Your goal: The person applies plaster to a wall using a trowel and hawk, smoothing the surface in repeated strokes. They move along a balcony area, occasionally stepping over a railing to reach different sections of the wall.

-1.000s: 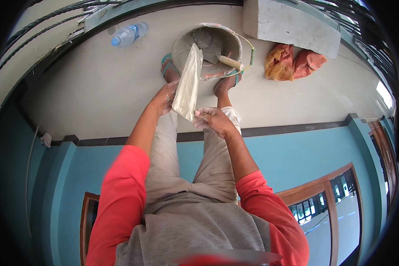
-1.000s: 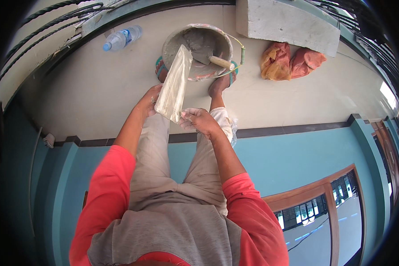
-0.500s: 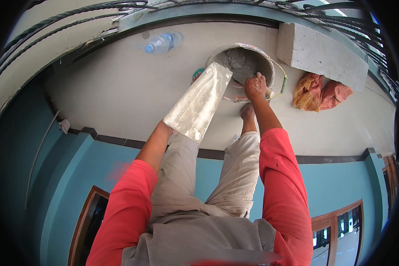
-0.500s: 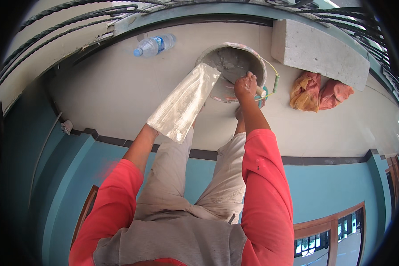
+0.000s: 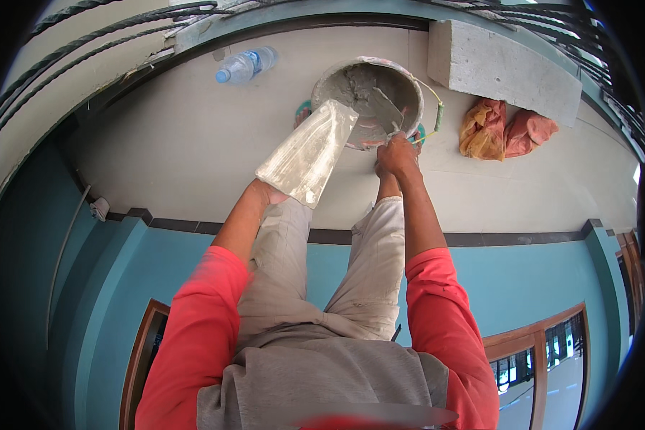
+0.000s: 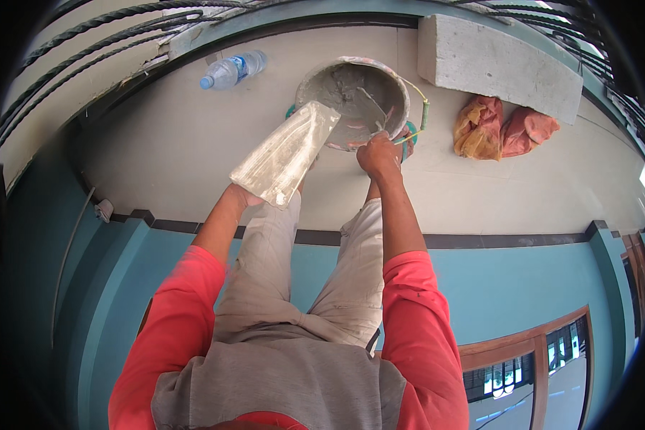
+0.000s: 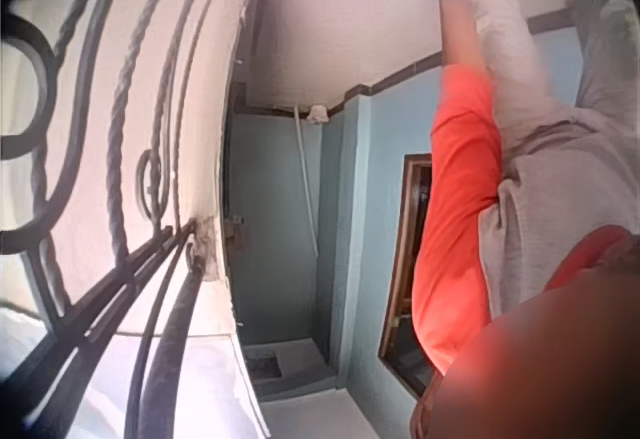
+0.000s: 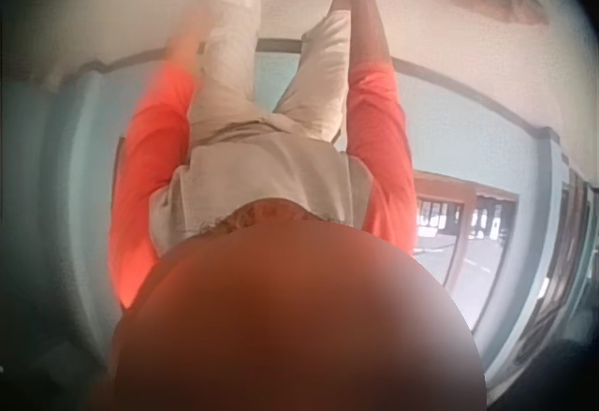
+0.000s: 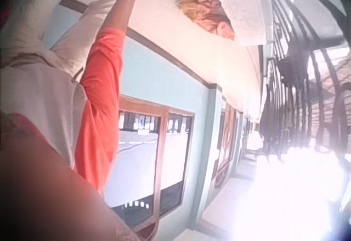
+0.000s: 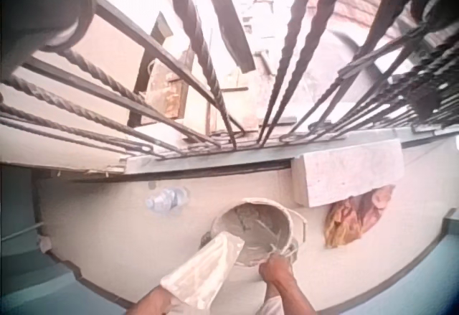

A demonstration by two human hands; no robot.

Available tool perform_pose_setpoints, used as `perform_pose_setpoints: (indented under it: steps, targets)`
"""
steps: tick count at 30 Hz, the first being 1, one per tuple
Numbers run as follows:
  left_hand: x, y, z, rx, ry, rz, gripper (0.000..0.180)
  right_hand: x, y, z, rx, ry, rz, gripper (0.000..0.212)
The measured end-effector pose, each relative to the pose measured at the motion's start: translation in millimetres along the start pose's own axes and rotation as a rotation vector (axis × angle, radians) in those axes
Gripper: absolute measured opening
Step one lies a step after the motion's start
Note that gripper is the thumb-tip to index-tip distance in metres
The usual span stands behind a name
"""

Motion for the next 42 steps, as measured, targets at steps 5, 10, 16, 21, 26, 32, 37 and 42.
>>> perform_pose_setpoints:
  steps: [5, 10, 16, 21, 26, 32, 37, 42]
  targets:
    - [2, 6, 14, -0.058, -0.006, 0.126, 0.030, -1, -6, -47, -0.234, 0.046, 0.293, 0.050]
    - [17, -32, 28, 0.230, 0.018, 0.107, 0.030, 9, -38, -76, -0.302, 0.157, 0.383, 0.052]
    - [13, -69, 32, 0.283, -0.024, 0.043, 0.037, 10, -41, -114, -0.332, 0.180, 0.482, 0.053]
    - [9, -77, 35, 0.118, -0.077, 0.055, 0.033, -10, -13, -155, -0.325, 0.138, 0.508, 0.054]
    - [2, -56, 49, 0.128, -0.039, 0.040, 0.031, -38, 18, -187, -0.240, 0.094, 0.423, 0.051]
    - [-2, -13, 58, 0.206, -0.044, 0.026, 0.039, -26, 31, -147, -0.205, 0.055, 0.948, 0.032]
    - [12, -10, 42, 0.310, 0.083, -0.016, 0.044, 8, -18, -83, 0.607, -0.299, 1.507, 0.048]
    - [7, 2, 40, 0.117, 0.062, -0.045, 0.044, 6, -31, -98, 0.974, -0.453, 1.587, 0.056]
Point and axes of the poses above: each hand's wrist, its own z-axis towards the middle knuckle, its own y-axis out of the back of the hand, x = y × z, the point moved 8 cm from there along z, towards the middle knuckle, and after that the axes turned 10 degrees about -x, right-handed, at the moved point
